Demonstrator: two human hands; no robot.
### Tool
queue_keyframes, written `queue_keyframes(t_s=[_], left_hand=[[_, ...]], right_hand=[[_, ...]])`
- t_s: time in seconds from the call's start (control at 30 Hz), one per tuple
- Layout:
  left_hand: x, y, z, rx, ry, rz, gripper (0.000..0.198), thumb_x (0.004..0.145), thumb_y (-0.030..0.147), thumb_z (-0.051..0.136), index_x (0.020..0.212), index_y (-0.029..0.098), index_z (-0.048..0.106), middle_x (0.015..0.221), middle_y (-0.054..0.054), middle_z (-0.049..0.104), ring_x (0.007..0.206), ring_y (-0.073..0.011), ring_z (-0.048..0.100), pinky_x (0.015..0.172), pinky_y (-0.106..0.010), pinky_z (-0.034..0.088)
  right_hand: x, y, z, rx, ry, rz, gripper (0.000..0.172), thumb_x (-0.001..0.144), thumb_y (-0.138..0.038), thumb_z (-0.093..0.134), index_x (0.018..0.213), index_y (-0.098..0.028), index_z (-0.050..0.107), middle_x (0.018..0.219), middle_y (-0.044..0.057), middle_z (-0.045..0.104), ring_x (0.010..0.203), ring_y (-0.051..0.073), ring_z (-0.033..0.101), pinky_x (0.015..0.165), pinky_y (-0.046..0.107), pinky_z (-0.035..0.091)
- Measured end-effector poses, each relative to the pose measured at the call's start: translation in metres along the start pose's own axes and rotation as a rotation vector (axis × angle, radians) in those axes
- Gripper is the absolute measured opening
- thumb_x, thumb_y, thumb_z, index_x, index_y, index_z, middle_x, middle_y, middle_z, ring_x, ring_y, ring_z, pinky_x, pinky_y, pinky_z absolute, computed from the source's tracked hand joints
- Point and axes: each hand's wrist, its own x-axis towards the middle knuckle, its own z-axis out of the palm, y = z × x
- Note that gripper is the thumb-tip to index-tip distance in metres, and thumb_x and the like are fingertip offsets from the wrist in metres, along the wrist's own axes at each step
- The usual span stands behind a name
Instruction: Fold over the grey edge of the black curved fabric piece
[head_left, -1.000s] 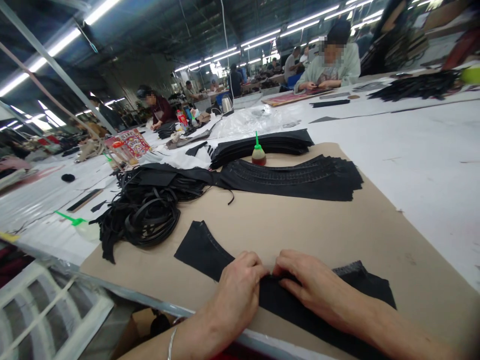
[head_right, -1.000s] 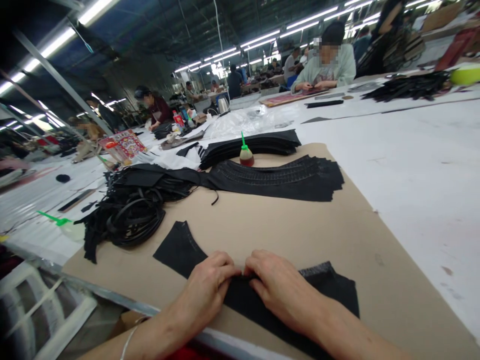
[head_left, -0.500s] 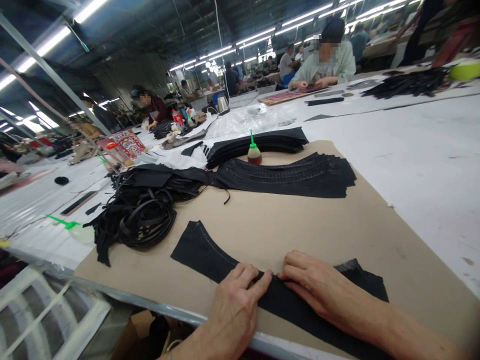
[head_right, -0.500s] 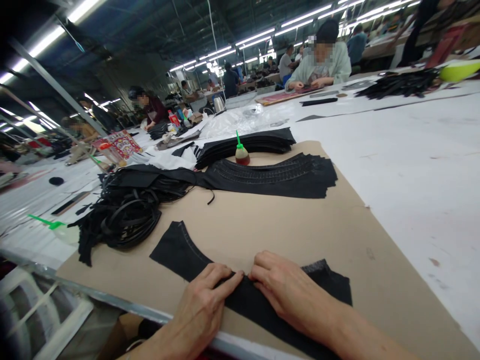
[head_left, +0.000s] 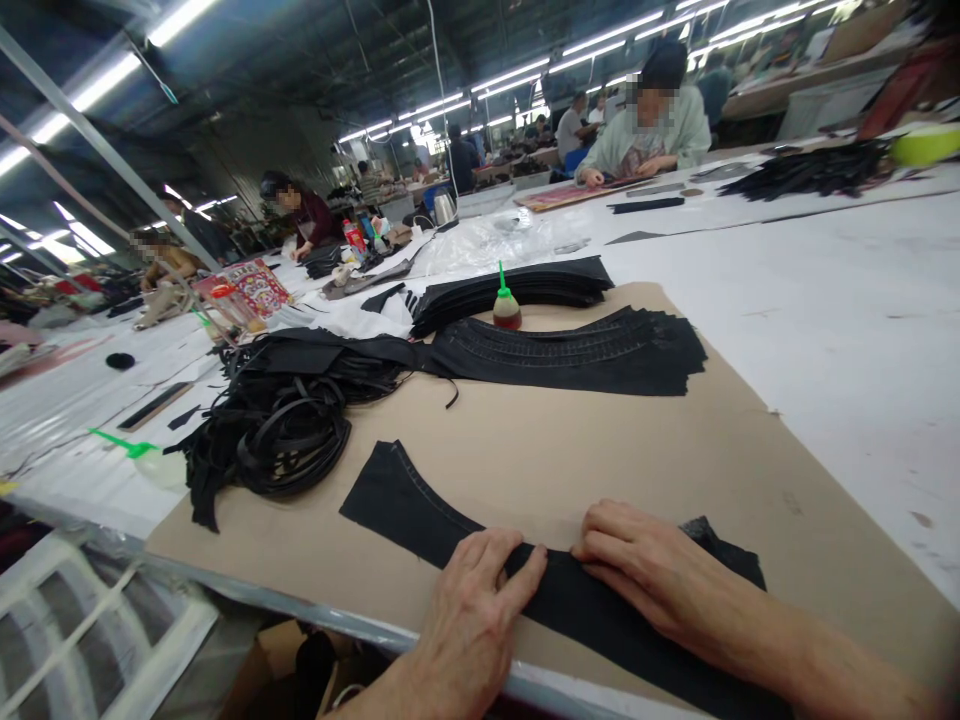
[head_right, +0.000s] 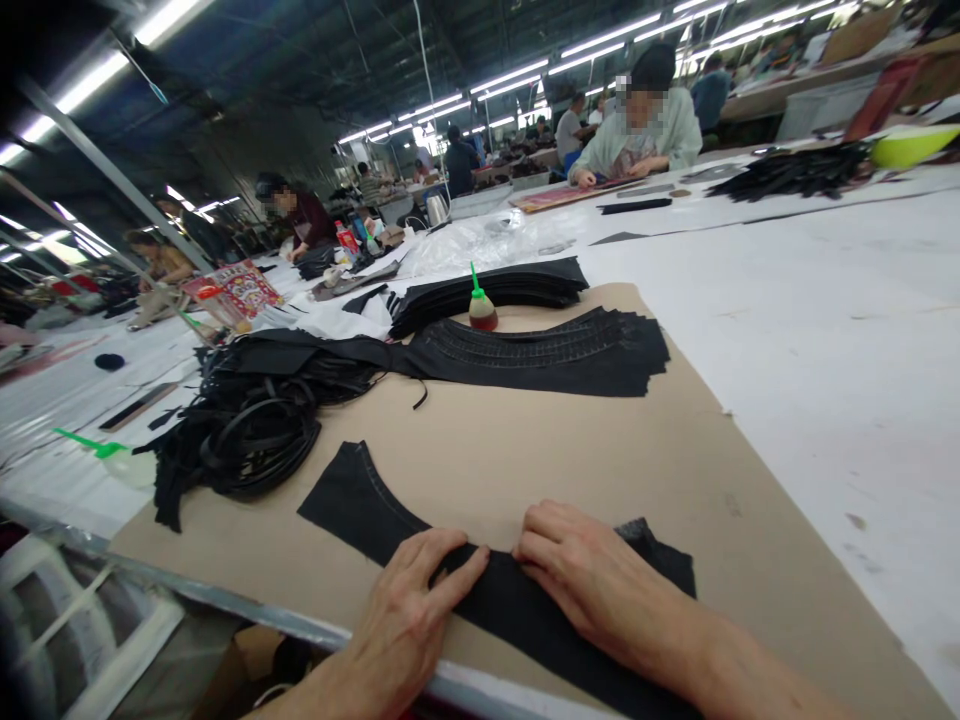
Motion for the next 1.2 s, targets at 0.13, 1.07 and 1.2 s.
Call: queue_keyframes(t_s=[0.13,1.07,1.2], left_hand=[[-0.001,-0.016,-0.014,-0.094,-0.124,0.031,0.05,0.085,0.002,0.041,0.129,0.022,0.055,0.112,-0.007,0.059,0.101,-0.0214,0.053,0.089,-0.038,0.049],[-0.001,0.011,-0.005,0.139,0.003,0.153,0.054,0.08,-0.001,0.037,0.128,0.014,0.055,0.117,-0.013,0.061,0.11,-0.0254,0.056,0.094,-0.041,0.053],[0.0,0.012,-0.005,0.15,0.046,0.154,0.05,0.082,0.0,0.036,0.124,0.015,0.058,0.116,-0.014,0.058,0.109,-0.0261,0.055,0.091,-0.043,0.053]], right_hand=[[0.0,-0.01,0.007,-0.046,0.017,0.022,0.018,0.097,-0.013,0.041,0.085,-0.019,0.054,0.089,0.003,0.054,0.084,0.019,0.05,0.074,0.033,0.039],[-0.025,-0.013,0.02,-0.092,0.088,0.049,0.013,0.096,-0.013,0.045,0.087,-0.02,0.053,0.092,0.003,0.054,0.085,0.02,0.048,0.076,0.034,0.037],[-0.029,-0.01,0.017,-0.115,0.087,0.026,0.017,0.097,-0.013,0.042,0.086,-0.019,0.053,0.09,0.003,0.054,0.082,0.02,0.046,0.073,0.033,0.036]])
